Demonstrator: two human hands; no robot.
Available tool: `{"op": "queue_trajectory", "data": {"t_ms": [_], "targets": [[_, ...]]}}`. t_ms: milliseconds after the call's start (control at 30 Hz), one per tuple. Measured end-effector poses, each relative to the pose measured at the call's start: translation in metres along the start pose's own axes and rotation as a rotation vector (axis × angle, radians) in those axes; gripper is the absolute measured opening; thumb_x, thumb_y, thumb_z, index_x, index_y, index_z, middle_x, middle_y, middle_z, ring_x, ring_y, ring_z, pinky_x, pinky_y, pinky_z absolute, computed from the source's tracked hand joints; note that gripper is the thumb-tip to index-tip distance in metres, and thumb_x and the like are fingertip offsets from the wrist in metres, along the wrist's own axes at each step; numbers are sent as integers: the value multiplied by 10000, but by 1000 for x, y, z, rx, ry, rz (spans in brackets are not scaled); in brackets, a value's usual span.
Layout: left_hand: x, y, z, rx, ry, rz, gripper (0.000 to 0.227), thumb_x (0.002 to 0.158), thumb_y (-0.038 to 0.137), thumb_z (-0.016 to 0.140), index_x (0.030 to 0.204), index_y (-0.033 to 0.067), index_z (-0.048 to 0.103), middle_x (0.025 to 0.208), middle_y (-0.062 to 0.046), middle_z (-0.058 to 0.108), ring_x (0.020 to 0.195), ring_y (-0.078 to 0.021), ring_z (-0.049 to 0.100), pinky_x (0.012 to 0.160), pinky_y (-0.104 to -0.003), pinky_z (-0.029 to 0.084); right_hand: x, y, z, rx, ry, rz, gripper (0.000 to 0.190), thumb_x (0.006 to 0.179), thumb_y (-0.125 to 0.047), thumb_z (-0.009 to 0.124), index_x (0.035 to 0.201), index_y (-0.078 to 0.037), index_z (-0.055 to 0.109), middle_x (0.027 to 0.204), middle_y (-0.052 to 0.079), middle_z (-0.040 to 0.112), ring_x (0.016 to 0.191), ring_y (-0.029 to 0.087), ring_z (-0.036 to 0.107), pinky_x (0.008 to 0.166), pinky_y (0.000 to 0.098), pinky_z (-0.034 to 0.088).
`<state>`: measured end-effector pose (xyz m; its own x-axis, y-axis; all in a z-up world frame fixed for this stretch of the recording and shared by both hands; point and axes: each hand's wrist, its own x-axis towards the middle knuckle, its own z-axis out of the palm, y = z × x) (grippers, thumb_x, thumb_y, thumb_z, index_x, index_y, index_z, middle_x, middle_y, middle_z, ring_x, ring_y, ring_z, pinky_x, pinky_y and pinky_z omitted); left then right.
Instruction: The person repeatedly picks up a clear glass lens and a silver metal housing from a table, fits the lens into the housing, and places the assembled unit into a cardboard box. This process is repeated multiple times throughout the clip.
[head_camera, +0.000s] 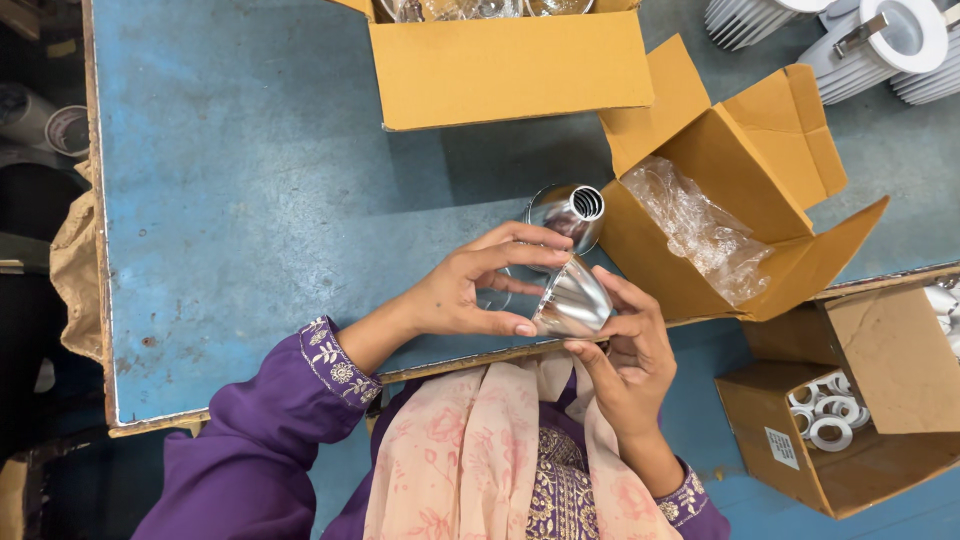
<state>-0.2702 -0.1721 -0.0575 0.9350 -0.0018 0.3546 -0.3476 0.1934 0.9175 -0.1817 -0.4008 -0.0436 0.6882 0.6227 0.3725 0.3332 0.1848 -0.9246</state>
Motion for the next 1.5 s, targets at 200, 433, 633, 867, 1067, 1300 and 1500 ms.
{"op": "queue_trajectory", "data": {"t_ms": [200, 433, 633, 867, 1067, 1300, 1500], "targets": [[-1, 1, 1, 17, -16, -13, 664, 884, 128, 853, 1481, 162, 565, 1606, -94, 412, 1523, -277, 447, 1148, -462, 524, -2, 1, -5, -15, -12, 23, 214, 874, -34, 808, 983, -14, 626, 1515, 233, 521, 1393, 267, 555, 1138, 383, 498], [-1, 0, 2, -8, -33, -20, 674, 873, 134, 859, 1479, 152, 563, 1607, -90, 412, 1518, -274, 452, 1141, -459, 526, -4, 3, -5, 45, -11, 14, 220, 887, -38, 800, 992, -13, 609, 1511, 238, 531, 1394, 261, 564, 1153, 380, 497], [-1, -6, 8, -92, 12, -129, 722, 841, 149, 866, 1490, 151, 550, 1573, -78, 443, 1444, -263, 522, 1120, -436, 531, -8, 5, -7, 53, 24, 68, 210, 881, -38, 802, 969, -13, 613, 1512, 240, 541, 1354, 241, 583, 1113, 366, 509], [1, 1, 11, 11, 45, -55, 668, 823, 126, 866, 1435, 163, 602, 1491, -67, 474, 1369, -233, 539, 1063, -398, 586, -8, 4, 5, 195, 17, 87, 355, 926, -15, 778, 1151, -60, 507, 1556, 255, 497, 1366, 256, 573, 1083, 396, 536], [1, 12, 19, 728, 41, 302, 602, 728, 203, 904, 1284, 301, 694, 1376, -59, 517, 1292, -248, 557, 982, -355, 580, 3, -10, 14, 188, -100, 95, 639, 918, -38, 706, 1445, -65, 344, 1581, 236, 438, 1466, 280, 481, 1198, 410, 436], [-4, -2, 36, 881, 130, 430, 596, 828, 237, 903, 1354, 255, 622, 1359, -65, 498, 1263, -281, 536, 1014, -389, 543, 4, -1, 22, -26, -88, 98, 553, 982, -51, 619, 1476, 5, 377, 1482, 200, 506, 1389, 256, 531, 1205, 390, 415], [-9, -21, 38, 92, 120, 17, 627, 940, 139, 789, 1467, 65, 457, 1452, -126, 481, 1316, -256, 582, 1006, -342, 567, -2, 2, 22, 77, -13, -58, 423, 1089, -214, 633, 1421, -111, 390, 1465, 160, 499, 1442, 369, 537, 1216, 476, 467]]}}
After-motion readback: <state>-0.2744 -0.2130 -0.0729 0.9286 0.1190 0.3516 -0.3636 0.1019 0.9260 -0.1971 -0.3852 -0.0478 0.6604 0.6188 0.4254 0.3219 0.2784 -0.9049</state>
